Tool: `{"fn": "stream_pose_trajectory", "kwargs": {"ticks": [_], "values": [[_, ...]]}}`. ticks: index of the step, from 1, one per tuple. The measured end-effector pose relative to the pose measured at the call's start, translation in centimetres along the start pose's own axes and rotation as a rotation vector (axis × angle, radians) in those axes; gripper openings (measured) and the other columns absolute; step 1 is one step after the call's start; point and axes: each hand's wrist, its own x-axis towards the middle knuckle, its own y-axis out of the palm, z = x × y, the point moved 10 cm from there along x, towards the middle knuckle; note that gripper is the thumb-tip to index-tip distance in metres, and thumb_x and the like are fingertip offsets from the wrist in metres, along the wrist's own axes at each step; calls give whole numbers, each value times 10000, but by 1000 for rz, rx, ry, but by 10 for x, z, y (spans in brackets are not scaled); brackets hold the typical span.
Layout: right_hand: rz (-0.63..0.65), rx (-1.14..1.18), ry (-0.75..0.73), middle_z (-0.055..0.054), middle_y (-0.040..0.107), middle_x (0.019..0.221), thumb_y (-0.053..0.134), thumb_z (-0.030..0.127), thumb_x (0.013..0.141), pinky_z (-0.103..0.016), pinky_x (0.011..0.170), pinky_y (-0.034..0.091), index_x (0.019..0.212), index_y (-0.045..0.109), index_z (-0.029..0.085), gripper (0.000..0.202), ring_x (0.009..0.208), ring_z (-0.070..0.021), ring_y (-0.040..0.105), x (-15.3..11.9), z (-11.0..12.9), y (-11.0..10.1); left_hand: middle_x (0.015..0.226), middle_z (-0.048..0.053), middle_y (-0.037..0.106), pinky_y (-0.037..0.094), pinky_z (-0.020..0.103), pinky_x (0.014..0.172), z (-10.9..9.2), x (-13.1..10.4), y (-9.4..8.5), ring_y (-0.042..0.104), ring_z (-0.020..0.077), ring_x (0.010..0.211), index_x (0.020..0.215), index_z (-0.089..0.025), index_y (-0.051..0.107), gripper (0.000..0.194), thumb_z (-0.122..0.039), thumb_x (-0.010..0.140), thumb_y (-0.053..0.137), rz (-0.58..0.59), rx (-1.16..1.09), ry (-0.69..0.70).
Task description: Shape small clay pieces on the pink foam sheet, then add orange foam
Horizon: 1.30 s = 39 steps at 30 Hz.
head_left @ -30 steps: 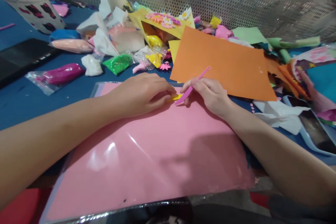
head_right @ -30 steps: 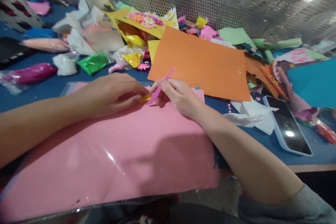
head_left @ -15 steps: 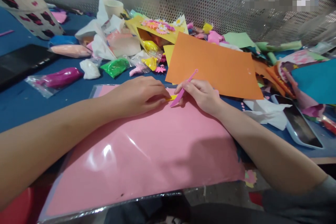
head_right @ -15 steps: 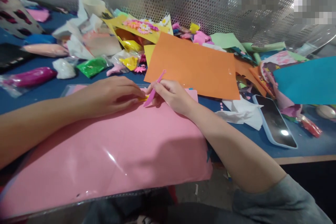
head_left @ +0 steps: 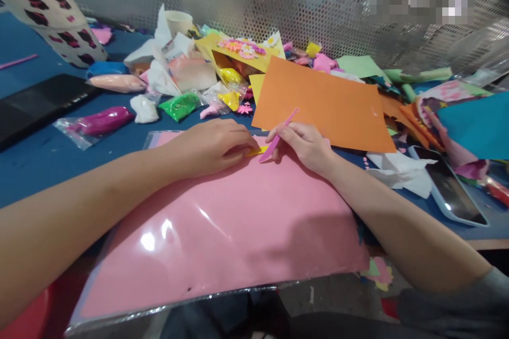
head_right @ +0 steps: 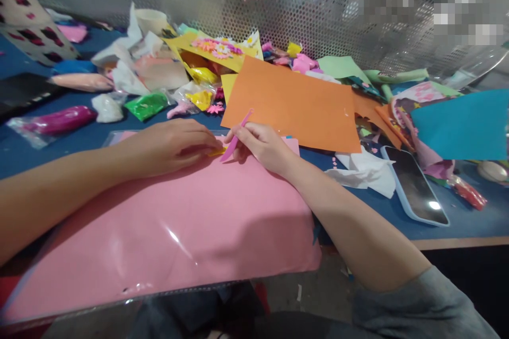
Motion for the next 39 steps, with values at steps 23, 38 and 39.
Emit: {"fn": "stream_pose_trajectory", "kwargs": {"ticks": [23, 38, 39], "values": [[-82, 41, 52, 11, 672, 654, 760, 346, 769, -254, 617, 539, 810, 578, 169, 257, 594, -113, 648, 4, -5, -8, 1058, 61, 705, 459, 309, 873, 21, 0, -7, 634, 187, 944, 1078, -186, 695, 322, -281, 940, 420, 6, -41, -92], [-86, 188, 82, 36, 683, 626, 739, 409, 770, -245, 596, 502, 824, 472, 208, 338, 551, -101, 632, 3, -6, -7, 1042, 73, 687, 470, 343, 864, 17, -2, -11, 618, 203, 959, 1045, -178, 687, 292, -262, 944, 426, -44, -17, -20], [-89, 184, 82, 34, 682, 624, 736, 404, 775, -251, 604, 503, 823, 476, 208, 329, 562, -106, 636, 2, -6, -7, 1042, 67, 689, 470, 343, 861, 14, -3, -9, 620, 201, 958, 1047, -183, 688, 288, -256, 947, 427, -33, -18, -16]]}}
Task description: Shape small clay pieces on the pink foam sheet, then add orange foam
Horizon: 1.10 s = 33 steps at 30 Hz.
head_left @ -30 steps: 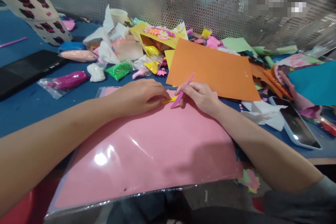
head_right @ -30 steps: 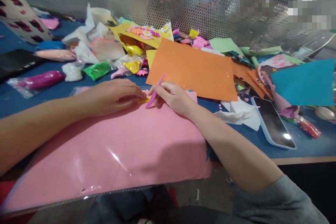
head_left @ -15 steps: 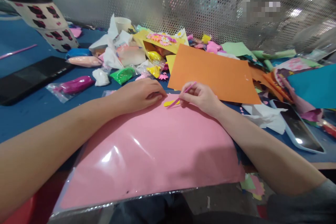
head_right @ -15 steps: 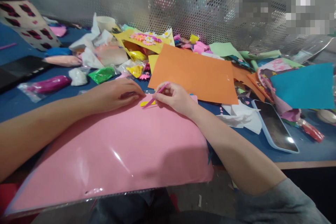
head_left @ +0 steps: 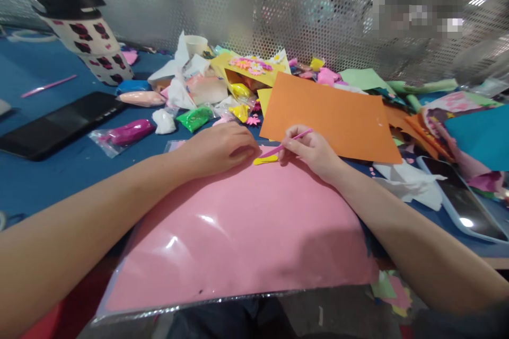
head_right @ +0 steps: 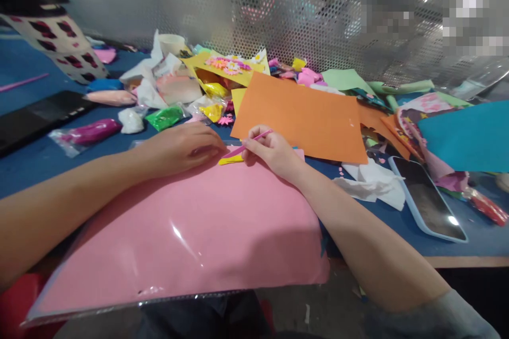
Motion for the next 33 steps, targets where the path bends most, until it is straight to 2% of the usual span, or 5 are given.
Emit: {"fn": "stream_pose_trajectory", "kwargs": {"ticks": [8, 14, 20, 25, 33], "values": [[-68, -44, 3, 20, 679, 607, 722, 386, 799, -269, 601, 503, 792, 520, 202, 274, 572, -123, 640, -7, -2, -5, 1030, 64, 703, 476, 347, 831, -5, -3, 2, 628, 202, 955, 1029, -199, 693, 260, -270, 959, 452, -20, -17, -30], [49, 5, 80, -41, 750, 780, 697, 411, 827, -310, 759, 551, 913, 681, 161, 265, 732, -156, 718, -3, -6, -2, 1067, 59, 701, 468, 334, 866, 5, -3, 2, 624, 195, 995, 1069, -203, 685, 283, -287, 973, 432, 43, -96, -53], [45, -20, 100, 3, 699, 730, 776, 300, 755, -267, 712, 540, 778, 639, 174, 186, 715, -125, 687, -1, -5, -7, 1179, 60, 663, 442, 336, 944, 6, -4, 2, 593, 207, 1077, 1196, -210, 635, 346, -379, 902, 567, 108, -175, -76], [-28, -254, 3, 32, 636, 740, 745, 306, 781, -254, 668, 509, 806, 592, 192, 193, 683, -107, 630, -2, 5, -13, 1209, 62, 639, 403, 355, 1006, 0, -4, 3, 563, 222, 1134, 1148, -229, 674, 319, -358, 862, 617, 98, -161, -20], [76, -544, -4, -49, 744, 871, 700, 329, 808, -295, 712, 527, 861, 741, 193, 152, 784, -166, 680, -3, 8, -2, 1202, 57, 639, 415, 337, 994, 3, -4, 6, 567, 206, 1120, 1157, -236, 682, 288, -327, 918, 551, 77, -221, 19]]}}
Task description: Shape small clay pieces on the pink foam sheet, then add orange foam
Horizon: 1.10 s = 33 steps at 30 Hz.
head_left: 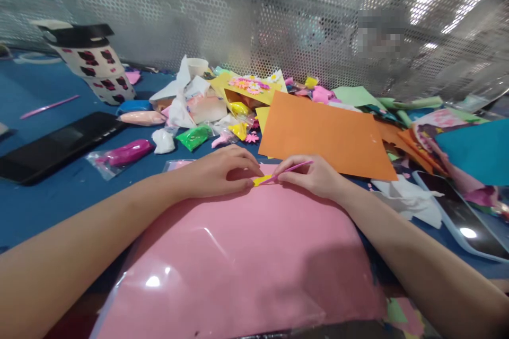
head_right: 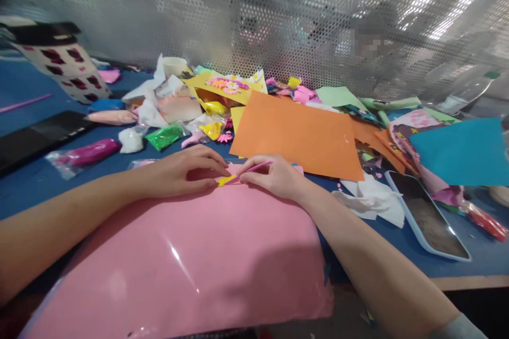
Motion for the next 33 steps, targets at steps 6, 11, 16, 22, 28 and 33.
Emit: {"fn": "stream_pose_trajectory", "kwargs": {"ticks": [6, 11, 16, 22, 28, 33], "values": [[-51, 44, -35, -44, 759, 895, 721, 334, 786, -292, 713, 540, 892, 789, 218, 171, 794, -164, 682, 5, -2, -1, 1215, 54, 638, 396, 367, 1015, -2, 2, 1, 558, 223, 1139, 1176, -257, 681, 303, -349, 909, 572, -16, 45, 2], [-74, 83, -3, -55, 765, 907, 724, 330, 776, -295, 705, 557, 874, 797, 208, 172, 800, -171, 691, 6, -2, -2, 1222, 57, 643, 396, 372, 1015, -3, 2, 2, 560, 225, 1143, 1173, -252, 681, 298, -281, 910, 546, -35, 62, 27], [-112, 82, 22, -70, 771, 953, 720, 335, 777, -314, 750, 567, 875, 793, 192, 187, 850, -196, 708, 3, -2, 1, 1221, 67, 653, 415, 361, 1004, -5, 1, -1, 571, 219, 1140, 1162, -216, 666, 294, -271, 898, 550, -43, 20, 41], [-155, 72, -42, -51, 759, 897, 708, 303, 788, -298, 730, 550, 816, 774, 196, 129, 803, -171, 693, 3, 6, 1, 1209, 41, 673, 428, 365, 981, -11, 3, -1, 573, 216, 1121, 1213, -222, 628, 365, -168, 872, 511, -33, 34, 68], [-121, 47, 7, -16, 691, 719, 669, 283, 816, -253, 602, 492, 830, 757, 185, 132, 643, -118, 613, 2, 5, 6, 1273, 25, 661, 422, 351, 1015, -15, 3, 3, 547, 215, 1174, 1196, -217, 658, 399, -104, 860, 476, -7, 47, 113], [-83, 214, -21, -30, 677, 740, 633, 307, 845, -269, 641, 525, 806, 723, 152, 184, 650, -117, 619, 2, 3, 9, 1281, 34, 660, 420, 364, 1023, -12, 4, 3, 554, 217, 1185, 1165, -221, 683, 357, -136, 888, 475, -22, 75, 105]]}}
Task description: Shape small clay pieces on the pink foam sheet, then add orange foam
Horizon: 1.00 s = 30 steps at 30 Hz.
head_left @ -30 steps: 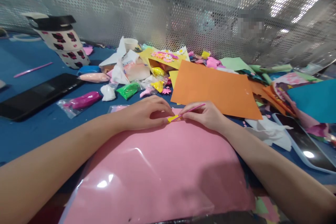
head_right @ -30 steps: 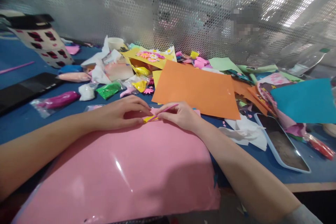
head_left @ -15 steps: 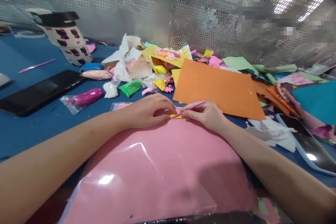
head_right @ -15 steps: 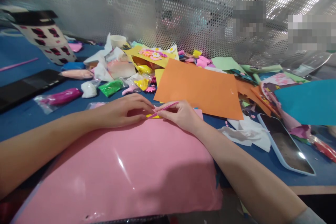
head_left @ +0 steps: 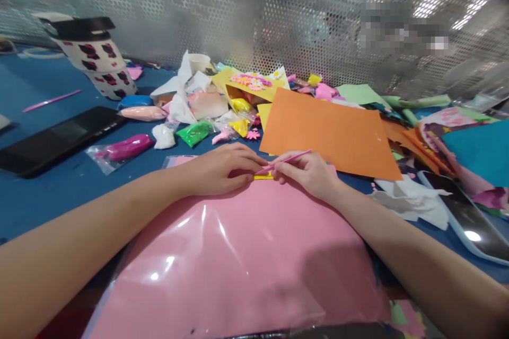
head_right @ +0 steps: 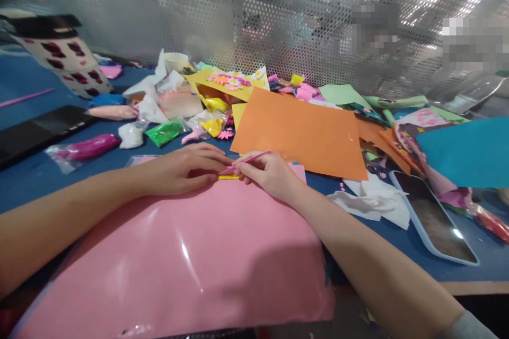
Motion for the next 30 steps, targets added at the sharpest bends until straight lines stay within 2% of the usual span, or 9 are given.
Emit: {"fn": "stream_pose_trajectory", "kwargs": {"ticks": [5, 10, 16, 20, 24, 27, 30], "values": [[3, 32, -6, -43, 684, 775, 649, 305, 837, -275, 650, 539, 833, 725, 146, 176, 679, -125, 631, 1, 0, 1, 1336, 51, 626, 399, 408, 1045, 6, 0, 0, 526, 242, 1237, 1208, -214, 663, 348, -194, 905, 493, 2, 25, -35], [-15, 27, -25, -42, 685, 779, 640, 309, 851, -265, 634, 536, 813, 722, 149, 184, 674, -120, 630, 1, 1, 0, 1285, 59, 655, 410, 378, 1028, 7, -1, -3, 558, 216, 1204, 1197, -213, 657, 330, -201, 928, 466, -22, -21, -46], [-8, -60, 15, -41, 683, 746, 622, 339, 865, -232, 517, 475, 838, 732, 148, 222, 572, -97, 573, -1, -1, 0, 1149, 48, 698, 452, 333, 951, 11, -2, -9, 622, 179, 1066, 1070, -201, 648, 283, -115, 869, 468, -81, -95, -69], [2, -112, 29, -63, 715, 781, 614, 355, 866, -230, 490, 460, 835, 750, 151, 247, 570, -106, 577, -2, 0, 2, 1137, 40, 701, 448, 337, 953, 10, -3, -10, 618, 184, 1068, 981, -205, 657, 186, -157, 870, 515, -78, -91, -55], [9, -168, 44, -64, 739, 804, 620, 359, 867, -235, 508, 468, 849, 764, 165, 242, 591, -114, 592, -2, -2, 2, 1138, 50, 700, 451, 343, 946, 9, -3, -9, 615, 196, 1071, 968, -199, 664, 154, -189, 872, 544, -73, -86, -47], [9, -201, 50, -57, 747, 791, 619, 367, 872, -246, 531, 479, 842, 766, 173, 245, 607, -124, 609, -2, -3, 1, 1128, 55, 703, 459, 335, 936, 8, -4, -9, 618, 194, 1062, 1054, -204, 659, 210, -185, 879, 546, -76, -103, -37], [14, -247, 4, -56, 761, 864, 619, 334, 875, -271, 647, 526, 778, 762, 184, 229, 741, -155, 672, -1, 2, 2, 1164, 54, 700, 446, 340, 967, 5, -3, -8, 602, 193, 1098, 1093, -215, 673, 234, -192, 904, 537, -63, -99, -5]]}}
